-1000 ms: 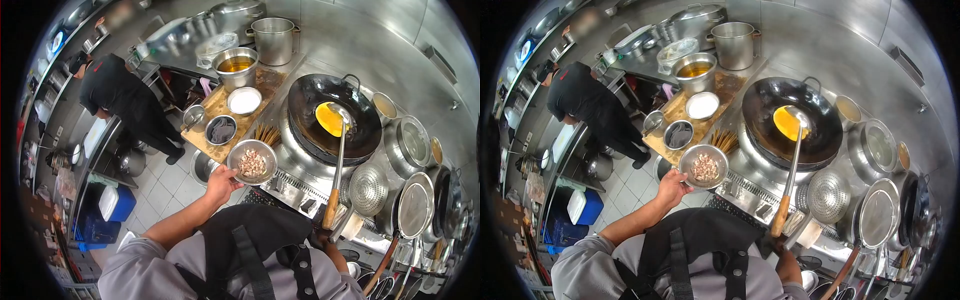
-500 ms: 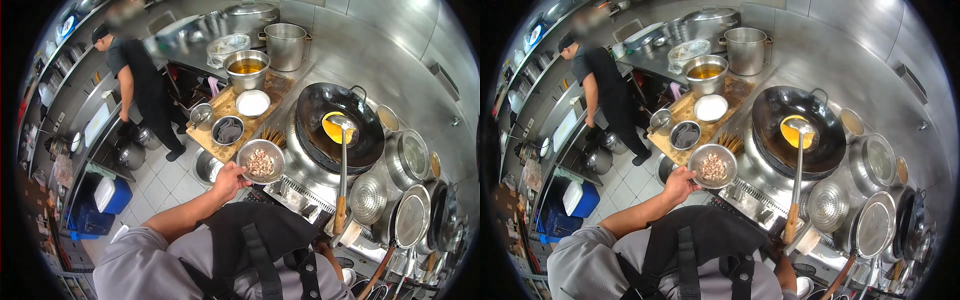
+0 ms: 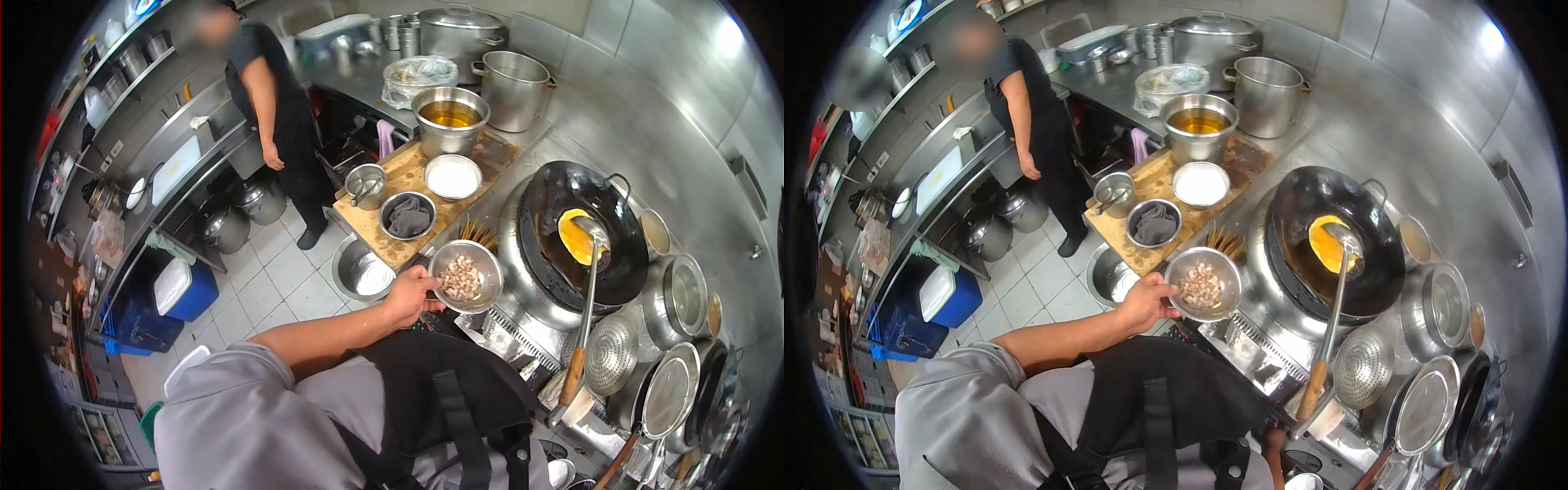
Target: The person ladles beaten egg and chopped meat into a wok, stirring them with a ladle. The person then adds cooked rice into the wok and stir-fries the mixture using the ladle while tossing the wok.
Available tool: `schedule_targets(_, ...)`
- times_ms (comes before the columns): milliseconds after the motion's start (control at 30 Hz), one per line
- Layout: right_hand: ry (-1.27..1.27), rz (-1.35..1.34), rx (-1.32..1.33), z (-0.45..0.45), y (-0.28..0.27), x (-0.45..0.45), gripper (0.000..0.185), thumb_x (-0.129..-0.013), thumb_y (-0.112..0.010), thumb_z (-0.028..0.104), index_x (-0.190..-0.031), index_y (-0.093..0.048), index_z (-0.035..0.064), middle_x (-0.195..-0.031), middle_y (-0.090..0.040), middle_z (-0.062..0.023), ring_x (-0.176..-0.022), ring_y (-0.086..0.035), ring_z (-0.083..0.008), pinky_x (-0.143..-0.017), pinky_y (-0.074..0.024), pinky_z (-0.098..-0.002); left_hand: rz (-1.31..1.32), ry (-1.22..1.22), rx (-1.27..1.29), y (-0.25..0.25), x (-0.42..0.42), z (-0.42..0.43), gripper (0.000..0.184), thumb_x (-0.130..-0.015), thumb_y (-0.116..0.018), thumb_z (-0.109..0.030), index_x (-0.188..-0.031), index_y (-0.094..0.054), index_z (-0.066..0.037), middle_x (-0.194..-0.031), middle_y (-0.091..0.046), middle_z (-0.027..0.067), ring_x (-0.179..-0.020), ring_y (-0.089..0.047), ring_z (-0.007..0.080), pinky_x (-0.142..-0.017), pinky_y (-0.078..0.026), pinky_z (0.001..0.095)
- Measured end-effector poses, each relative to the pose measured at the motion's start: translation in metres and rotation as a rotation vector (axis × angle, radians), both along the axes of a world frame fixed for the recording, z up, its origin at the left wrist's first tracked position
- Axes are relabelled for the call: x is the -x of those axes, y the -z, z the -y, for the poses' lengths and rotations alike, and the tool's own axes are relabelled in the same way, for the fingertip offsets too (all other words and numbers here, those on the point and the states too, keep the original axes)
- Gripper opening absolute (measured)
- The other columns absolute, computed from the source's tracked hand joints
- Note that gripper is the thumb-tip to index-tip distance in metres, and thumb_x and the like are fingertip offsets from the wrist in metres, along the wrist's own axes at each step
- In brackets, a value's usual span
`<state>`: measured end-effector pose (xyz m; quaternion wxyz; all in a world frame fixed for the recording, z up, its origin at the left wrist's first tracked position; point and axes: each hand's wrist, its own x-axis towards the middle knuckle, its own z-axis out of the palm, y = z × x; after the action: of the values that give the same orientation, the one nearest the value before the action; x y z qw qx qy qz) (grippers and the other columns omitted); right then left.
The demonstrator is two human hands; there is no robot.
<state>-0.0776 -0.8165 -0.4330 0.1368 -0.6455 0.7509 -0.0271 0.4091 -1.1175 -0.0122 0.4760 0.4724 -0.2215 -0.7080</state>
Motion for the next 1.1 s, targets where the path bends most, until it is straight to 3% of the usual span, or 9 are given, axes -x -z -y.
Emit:
schedule_targets(167,0.031,0.411,0.045,-0.033,-0.045,0.015,0.022,-0.096,-0.061,0.018,-0.109,-0.073,0.0043,-0.103,-0.074,-0.0214,-0.096,-0.073,-0.0389,-0.084,-0.0571,-0.0443,-0.057,-0.001,0.003,0.019,-0.013,0.013,0.023,-0.097,-0.066,-0.006,-0.085,-0.047,-0.013,-0.091,-0.063,0.0063,-0.075,-0.065,0.0215,-0.067,-0.063,0.0415)
schedule_targets(267,0.359,0.653,0.102,0.028,-0.407,-0.101,0.03,-0.104,-0.06,0.027,-0.097,-0.068,-0.0008,-0.078,-0.072,-0.0115,-0.081,-0.072,-0.0167,-0.067,-0.0552,-0.0313,-0.164,-0.045,0.038,0.024,-0.014,0.015,0.022,-0.096,-0.066,-0.003,-0.085,-0.049,-0.01,-0.088,-0.059,0.0051,-0.073,-0.065,0.0195,-0.06,-0.064,0.0375)
schedule_targets(367,0.438,0.586,0.416,0.094,-0.523,-0.139,0.025,-0.103,-0.058,0.019,-0.115,-0.061,-0.0019,-0.091,-0.068,-0.0085,-0.077,-0.064,-0.0163,-0.066,-0.0534,-0.0312,-0.13,-0.028,0.035,0.023,-0.02,0.017,0.023,-0.095,-0.067,-0.002,-0.084,-0.049,-0.011,-0.087,-0.059,0.0047,-0.076,-0.064,0.0183,-0.061,-0.065,0.0383)
schedule_targets(433,0.416,0.572,0.452,0.127,-0.545,-0.147,0.048,-0.093,-0.071,0.016,-0.136,-0.056,0.0002,-0.1,-0.068,-0.0133,-0.097,-0.068,-0.022,-0.085,-0.0549,-0.0378,-0.102,-0.006,0.079,0.024,-0.021,0.015,0.022,-0.097,-0.066,-0.004,-0.085,-0.049,-0.012,-0.088,-0.06,0.0046,-0.079,-0.065,0.0186,-0.063,-0.065,0.038)
schedule_targets(600,0.1,-0.075,0.256,0.187,-0.53,-0.163,0.069,-0.089,-0.074,0.018,-0.149,-0.045,0.0033,-0.104,-0.07,-0.0214,-0.095,-0.071,-0.0378,-0.082,-0.0554,-0.0469,-0.094,0.117,0.034,0.038,-0.03,0.018,0.021,-0.1,-0.063,-0.008,-0.085,-0.049,-0.012,-0.094,-0.064,0.0061,-0.083,-0.066,0.019,-0.065,-0.063,0.0369)
schedule_targets(700,0.355,0.257,0.022,0.194,-0.516,-0.167,0.076,-0.088,-0.07,0.013,-0.156,-0.037,0.007,-0.099,-0.068,-0.0176,-0.083,-0.07,-0.0275,-0.076,-0.0569,-0.0401,-0.11,0.148,0.027,0.047,-0.035,0.019,0.021,-0.1,-0.063,-0.008,-0.085,-0.049,-0.012,-0.095,-0.064,0.0071,-0.081,-0.067,0.019,-0.065,-0.064,0.0361)
schedule_targets(800,0.602,1.239,0.18,0.195,-0.525,-0.19,0.076,-0.09,-0.058,0.003,-0.16,-0.032,0.0117,-0.091,-0.063,-0.0137,-0.068,-0.063,-0.0206,-0.055,-0.0528,-0.0353,-0.102,0.13,0.026,0.05,-0.037,0.02,0.021,-0.099,-0.064,-0.007,-0.085,-0.049,-0.011,-0.094,-0.064,0.0076,-0.08,-0.067,0.0191,-0.063,-0.065,0.0356)
schedule_targets(933,0.749,2.017,0.346,0.238,-0.515,-0.159,0.058,-0.093,-0.05,0.001,-0.149,-0.038,0.0063,-0.086,-0.061,-0.0121,-0.059,-0.055,-0.014,-0.049,-0.0499,-0.0228,-0.102,0.155,0.003,0.062,-0.039,0.027,0.022,-0.098,-0.065,-0.003,-0.086,-0.048,-0.009,-0.091,-0.06,0.0072,-0.079,-0.068,0.02,-0.061,-0.066,0.0359)
schedule_targets(1100,0.675,1.235,0.411,0.248,-0.475,-0.174,0.058,-0.095,-0.054,0.006,-0.15,-0.037,0.0084,-0.081,-0.059,-0.0068,-0.056,-0.055,-0.0132,-0.044,-0.047,-0.0269,-0.095,0.134,0.049,0.047,-0.036,0.028,0.02,-0.1,-0.063,-0.004,-0.087,-0.048,-0.008,-0.091,-0.06,0.0068,-0.079,-0.068,0.0188,-0.062,-0.065,0.0361)
